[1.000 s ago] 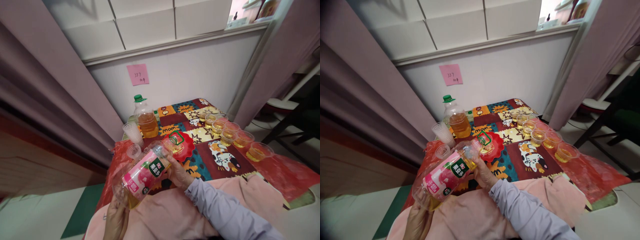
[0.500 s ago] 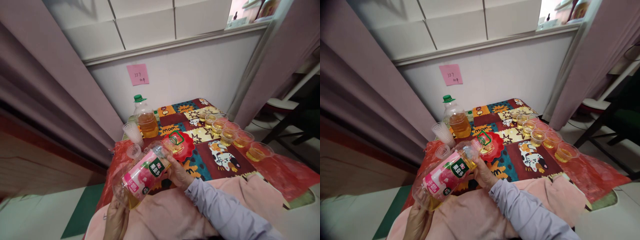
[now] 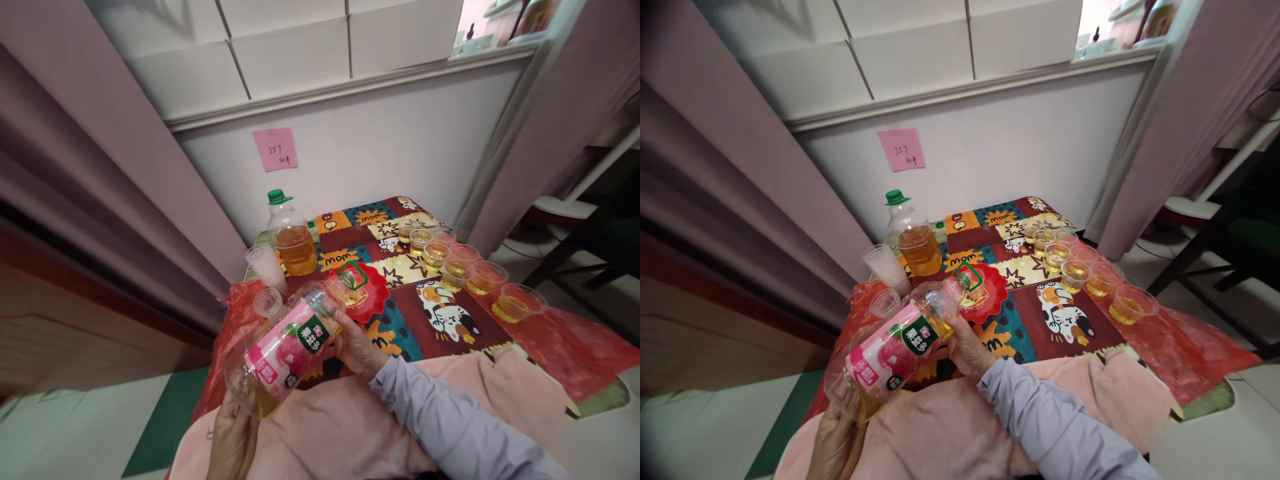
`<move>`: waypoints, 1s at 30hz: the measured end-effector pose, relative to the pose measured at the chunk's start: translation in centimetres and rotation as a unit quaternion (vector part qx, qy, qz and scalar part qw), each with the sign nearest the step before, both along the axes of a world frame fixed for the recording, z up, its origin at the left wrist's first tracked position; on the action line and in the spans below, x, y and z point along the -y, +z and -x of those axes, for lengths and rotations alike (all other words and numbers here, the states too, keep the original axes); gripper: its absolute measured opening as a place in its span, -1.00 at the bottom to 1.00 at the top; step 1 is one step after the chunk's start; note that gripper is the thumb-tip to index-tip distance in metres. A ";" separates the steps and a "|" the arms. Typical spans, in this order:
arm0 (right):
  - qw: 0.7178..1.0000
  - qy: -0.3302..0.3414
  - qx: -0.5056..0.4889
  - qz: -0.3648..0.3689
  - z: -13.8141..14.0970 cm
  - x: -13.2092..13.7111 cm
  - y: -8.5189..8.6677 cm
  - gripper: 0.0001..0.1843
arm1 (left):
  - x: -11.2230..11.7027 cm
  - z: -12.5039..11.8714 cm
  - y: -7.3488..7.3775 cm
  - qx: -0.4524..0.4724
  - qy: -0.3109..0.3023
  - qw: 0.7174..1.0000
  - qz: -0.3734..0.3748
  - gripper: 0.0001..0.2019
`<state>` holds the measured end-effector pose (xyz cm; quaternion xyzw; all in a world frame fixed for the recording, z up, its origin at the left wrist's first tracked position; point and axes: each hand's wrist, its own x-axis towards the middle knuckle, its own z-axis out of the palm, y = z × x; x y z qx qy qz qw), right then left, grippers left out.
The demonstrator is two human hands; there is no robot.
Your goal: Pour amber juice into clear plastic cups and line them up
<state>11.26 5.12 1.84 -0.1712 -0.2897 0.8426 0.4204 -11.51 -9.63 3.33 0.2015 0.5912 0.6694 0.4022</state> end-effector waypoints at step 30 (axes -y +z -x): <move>1.000 0.004 -0.007 0.003 -0.1 0.0 0.2 -0.22 | -0.1 -0.3 0.6 0.020 0.013 1.000 -0.002 -0.10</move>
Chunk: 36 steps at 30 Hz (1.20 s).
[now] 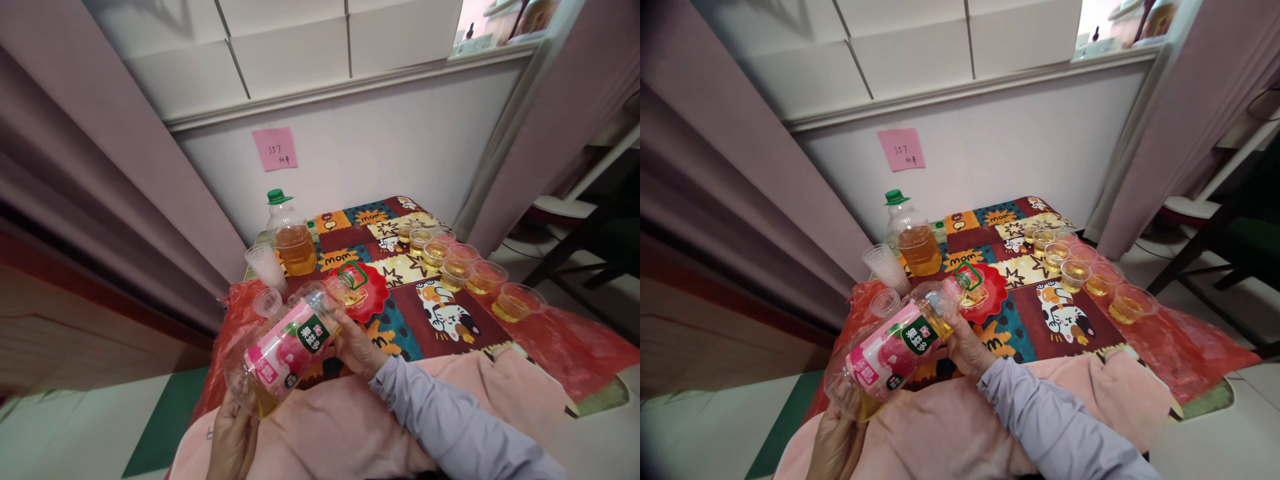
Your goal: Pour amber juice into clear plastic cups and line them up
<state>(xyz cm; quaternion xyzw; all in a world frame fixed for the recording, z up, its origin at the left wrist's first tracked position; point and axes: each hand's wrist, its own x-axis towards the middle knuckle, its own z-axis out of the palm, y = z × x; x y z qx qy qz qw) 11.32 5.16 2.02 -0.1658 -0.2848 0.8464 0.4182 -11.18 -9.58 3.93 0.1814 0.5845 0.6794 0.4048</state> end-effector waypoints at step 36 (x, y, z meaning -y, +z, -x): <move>1.000 -0.003 0.007 0.005 -0.1 0.1 0.3 -0.20 | -0.1 -0.4 0.5 0.008 -0.003 1.000 0.012 -0.08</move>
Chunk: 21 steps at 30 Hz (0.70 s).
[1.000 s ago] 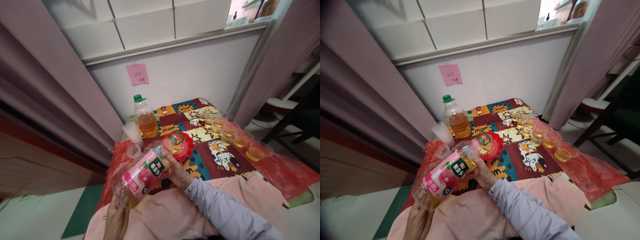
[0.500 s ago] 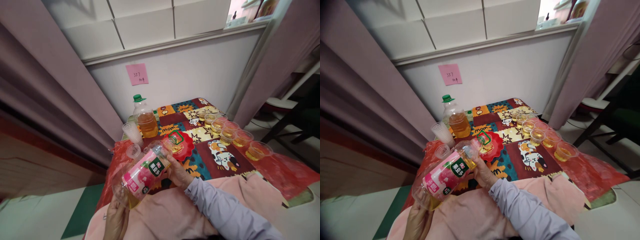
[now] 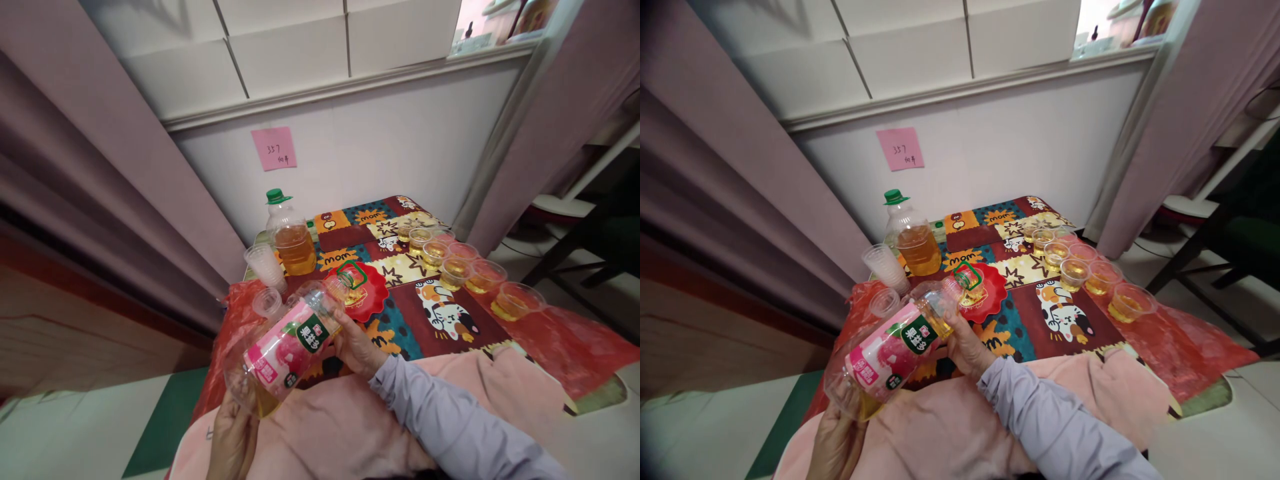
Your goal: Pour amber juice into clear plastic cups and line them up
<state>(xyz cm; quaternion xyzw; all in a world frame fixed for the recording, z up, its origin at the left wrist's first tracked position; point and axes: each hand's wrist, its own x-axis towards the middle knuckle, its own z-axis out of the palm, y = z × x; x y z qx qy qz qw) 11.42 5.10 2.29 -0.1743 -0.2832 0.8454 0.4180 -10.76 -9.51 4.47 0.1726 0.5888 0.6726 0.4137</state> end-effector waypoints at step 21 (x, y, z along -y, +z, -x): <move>1.000 0.006 0.000 -0.007 0.0 0.0 0.2 -0.20 | 0.0 0.0 0.1 -0.005 0.010 1.000 0.006 -0.24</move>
